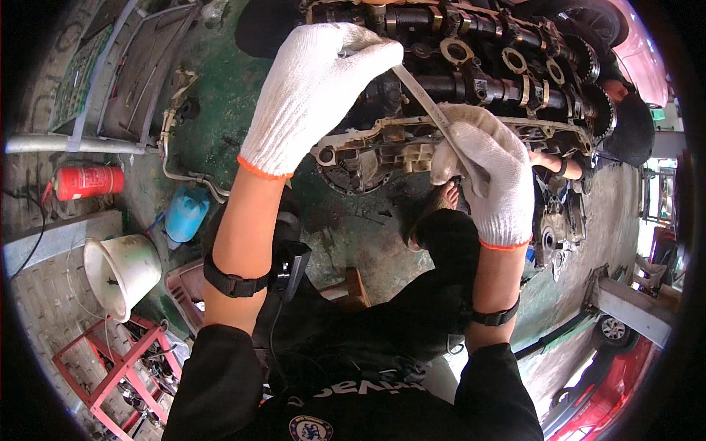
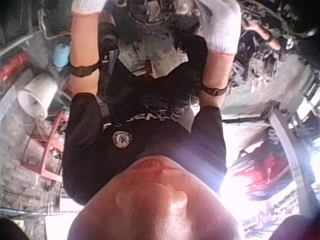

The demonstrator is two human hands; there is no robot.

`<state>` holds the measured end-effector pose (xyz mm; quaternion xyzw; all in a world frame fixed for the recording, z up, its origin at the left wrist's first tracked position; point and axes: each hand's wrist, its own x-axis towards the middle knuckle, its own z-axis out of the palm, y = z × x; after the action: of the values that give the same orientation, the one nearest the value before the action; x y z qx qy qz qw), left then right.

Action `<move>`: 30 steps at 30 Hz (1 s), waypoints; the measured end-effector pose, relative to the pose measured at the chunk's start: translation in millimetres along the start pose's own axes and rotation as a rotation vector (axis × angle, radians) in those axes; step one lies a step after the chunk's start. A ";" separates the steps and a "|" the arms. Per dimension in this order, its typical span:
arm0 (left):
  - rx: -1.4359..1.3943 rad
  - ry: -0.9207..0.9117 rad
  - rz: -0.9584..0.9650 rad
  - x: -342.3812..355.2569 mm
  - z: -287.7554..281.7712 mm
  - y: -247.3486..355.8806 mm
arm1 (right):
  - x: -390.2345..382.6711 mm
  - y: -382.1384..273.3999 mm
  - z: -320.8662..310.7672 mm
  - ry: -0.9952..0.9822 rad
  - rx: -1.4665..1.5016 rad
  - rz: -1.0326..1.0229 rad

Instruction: The person uses a wrench to loosen and remove bolts from a disassembled engine block. They work methodically on the cylinder head area while another person assists nearby.

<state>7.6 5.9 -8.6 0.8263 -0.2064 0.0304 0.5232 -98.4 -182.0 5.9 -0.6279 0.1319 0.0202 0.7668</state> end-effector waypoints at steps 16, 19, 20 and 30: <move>0.003 -0.040 0.020 1.7 3.4 -6.1 | -2.1 3.7 9.5 -0.399 -0.064 0.230; -0.001 -0.053 0.021 3.5 3.7 -5.3 | -6.4 21.9 36.9 -0.467 0.188 0.307; -0.006 -0.057 0.021 3.7 3.4 -4.4 | -9.7 24.8 42.6 -0.455 0.271 0.299; -0.207 0.031 -0.114 1.8 -4.2 -7.0 | -8.9 -2.9 17.6 -0.390 -0.045 0.170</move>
<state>12.6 11.6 -12.2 0.7776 -0.1528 -0.0083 0.6098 -103.3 -164.4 13.8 -0.6155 0.0331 0.2089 0.7592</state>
